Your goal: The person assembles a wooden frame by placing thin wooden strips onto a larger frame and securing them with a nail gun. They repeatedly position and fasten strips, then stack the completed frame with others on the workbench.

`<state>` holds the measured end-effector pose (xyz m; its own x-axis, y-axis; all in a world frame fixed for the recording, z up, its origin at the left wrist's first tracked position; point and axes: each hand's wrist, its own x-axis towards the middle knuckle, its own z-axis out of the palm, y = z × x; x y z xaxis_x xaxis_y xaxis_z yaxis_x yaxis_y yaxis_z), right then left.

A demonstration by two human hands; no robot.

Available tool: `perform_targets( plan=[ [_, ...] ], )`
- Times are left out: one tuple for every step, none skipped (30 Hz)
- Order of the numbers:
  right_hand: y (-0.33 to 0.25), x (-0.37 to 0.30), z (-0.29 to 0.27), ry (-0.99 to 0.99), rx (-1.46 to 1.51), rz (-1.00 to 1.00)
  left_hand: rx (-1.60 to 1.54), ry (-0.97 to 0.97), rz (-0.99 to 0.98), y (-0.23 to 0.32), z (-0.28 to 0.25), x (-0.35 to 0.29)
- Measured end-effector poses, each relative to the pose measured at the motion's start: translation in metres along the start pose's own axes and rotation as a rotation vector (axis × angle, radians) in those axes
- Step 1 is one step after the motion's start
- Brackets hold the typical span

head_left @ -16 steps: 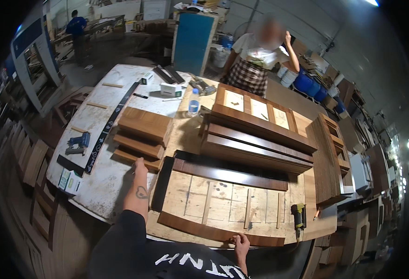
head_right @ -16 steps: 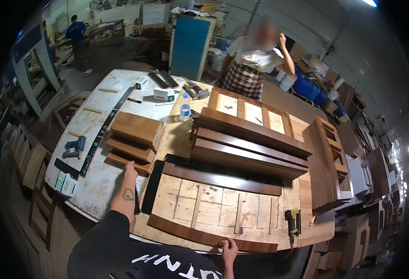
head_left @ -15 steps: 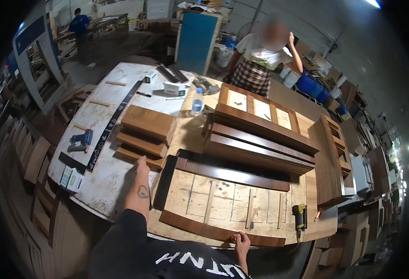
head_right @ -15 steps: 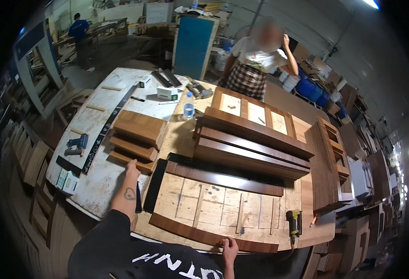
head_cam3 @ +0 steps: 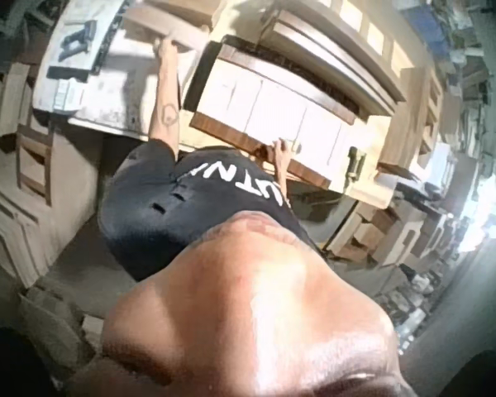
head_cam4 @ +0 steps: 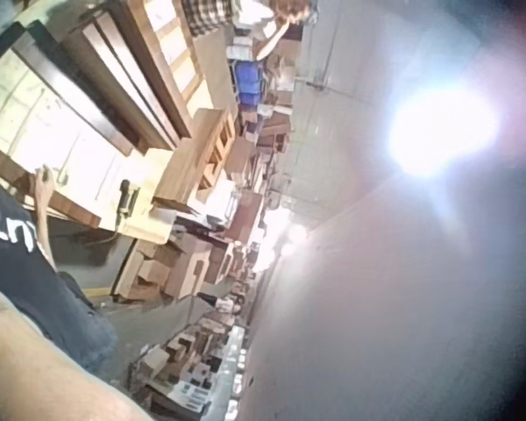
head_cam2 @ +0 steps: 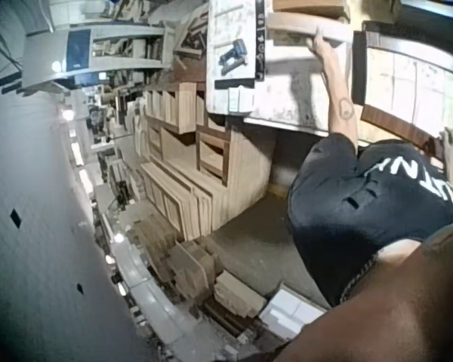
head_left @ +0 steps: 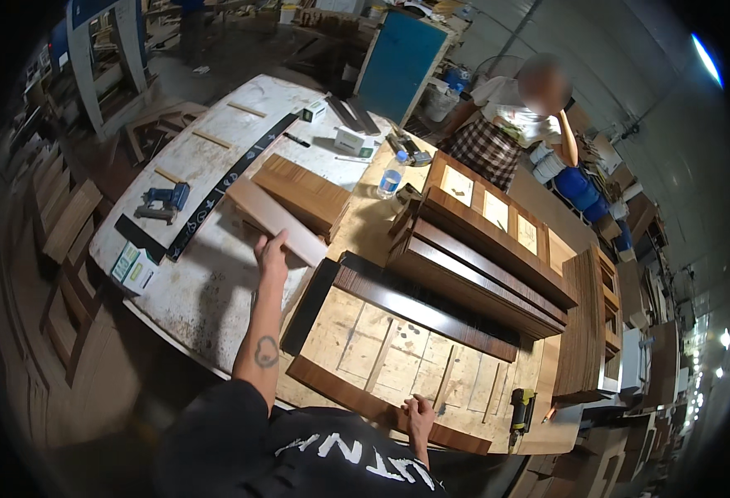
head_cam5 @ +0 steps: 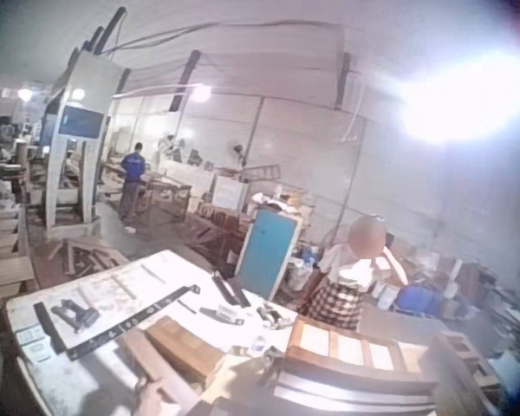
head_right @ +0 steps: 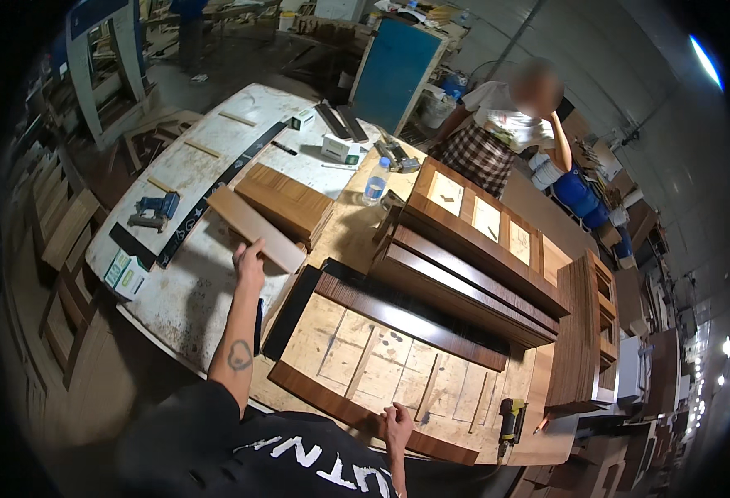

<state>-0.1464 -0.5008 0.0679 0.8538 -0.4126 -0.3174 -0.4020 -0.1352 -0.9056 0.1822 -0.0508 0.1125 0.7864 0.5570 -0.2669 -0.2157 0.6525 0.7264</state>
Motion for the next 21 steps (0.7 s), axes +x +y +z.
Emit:
perform_targets(
  plan=[
    [-0.005, 0.002, 0.005, 0.006, 0.024, 0.006, 0.055, -0.008, 0.002, 0.006, 0.012, 0.000],
    [-0.006, 0.007, 0.004, 0.003, -0.055, -0.047, 0.092, 0.114, -0.043, 0.012, 0.038, -0.019],
    [-0.010, 0.013, 0.005, 0.000, -0.129, -0.103, 0.130, 0.231, -0.083, 0.020, 0.061, -0.035],
    [-0.051, 0.008, 0.025, -0.007, -0.233, -0.161, 0.091, 0.158, -0.097, 0.023, 0.054, -0.036],
    [-0.076, 0.006, 0.031, -0.001, -0.283, -0.240, 0.069, -0.089, -0.173, 0.021, 0.055, -0.055],
    [-0.079, 0.012, 0.040, -0.014, -0.177, -0.264, 0.101, -0.172, -0.191, 0.014, 0.060, -0.078],
    [-0.105, 0.010, 0.056, -0.055, -0.166, -0.312, 0.143, -0.241, -0.203, 0.003, 0.058, -0.101],
    [-0.130, 0.008, 0.077, -0.142, -0.146, -0.337, 0.253, -0.246, -0.183, -0.027, 0.030, -0.107],
    [-0.142, 0.014, 0.095, -0.236, -0.193, -0.413, 0.364, -0.249, -0.164, -0.057, 0.002, -0.113],
    [-0.150, 0.015, 0.101, -0.284, -0.279, -0.425, 0.417, -0.344, -0.308, -0.065, 0.001, -0.152],
    [-0.159, 0.018, 0.119, -0.350, -0.400, -0.497, 0.464, -0.413, -0.424, -0.059, 0.000, -0.189],
    [-0.173, 0.015, 0.126, -0.493, -0.427, -0.308, 0.485, -0.423, -0.445, -0.069, -0.011, -0.212],
    [-0.147, 0.019, 0.129, -0.405, -0.566, -0.467, 0.489, -0.451, -0.481, -0.078, -0.016, -0.234],
    [-0.140, 0.018, 0.132, -0.438, -0.565, -0.343, 0.537, -0.429, -0.521, -0.080, -0.020, -0.244],
    [-0.136, 0.019, 0.128, -0.468, -0.572, -0.219, 0.576, -0.407, -0.565, -0.081, -0.025, -0.254],
    [-0.122, 0.020, 0.125, -0.461, -0.559, -0.209, 0.618, -0.440, -0.553, -0.087, -0.033, -0.254],
    [-0.126, 0.013, 0.128, -0.457, -0.488, -0.164, 0.715, -0.463, -0.540, -0.086, -0.042, -0.252],
    [-0.121, 0.013, 0.130, -0.469, -0.439, -0.133, 0.822, -0.580, -0.464, -0.086, -0.052, -0.243],
    [-0.111, 0.014, 0.131, -0.481, -0.391, -0.102, 0.928, -0.697, -0.387, -0.085, -0.065, -0.239],
    [-0.097, 0.019, 0.130, -0.443, -0.443, -0.098, 1.131, -0.796, -0.016, -0.076, -0.063, -0.246],
    [-0.100, 0.020, 0.134, -0.436, -0.486, -0.080, 1.367, -0.969, 0.072, -0.066, -0.072, -0.244]
  ],
)
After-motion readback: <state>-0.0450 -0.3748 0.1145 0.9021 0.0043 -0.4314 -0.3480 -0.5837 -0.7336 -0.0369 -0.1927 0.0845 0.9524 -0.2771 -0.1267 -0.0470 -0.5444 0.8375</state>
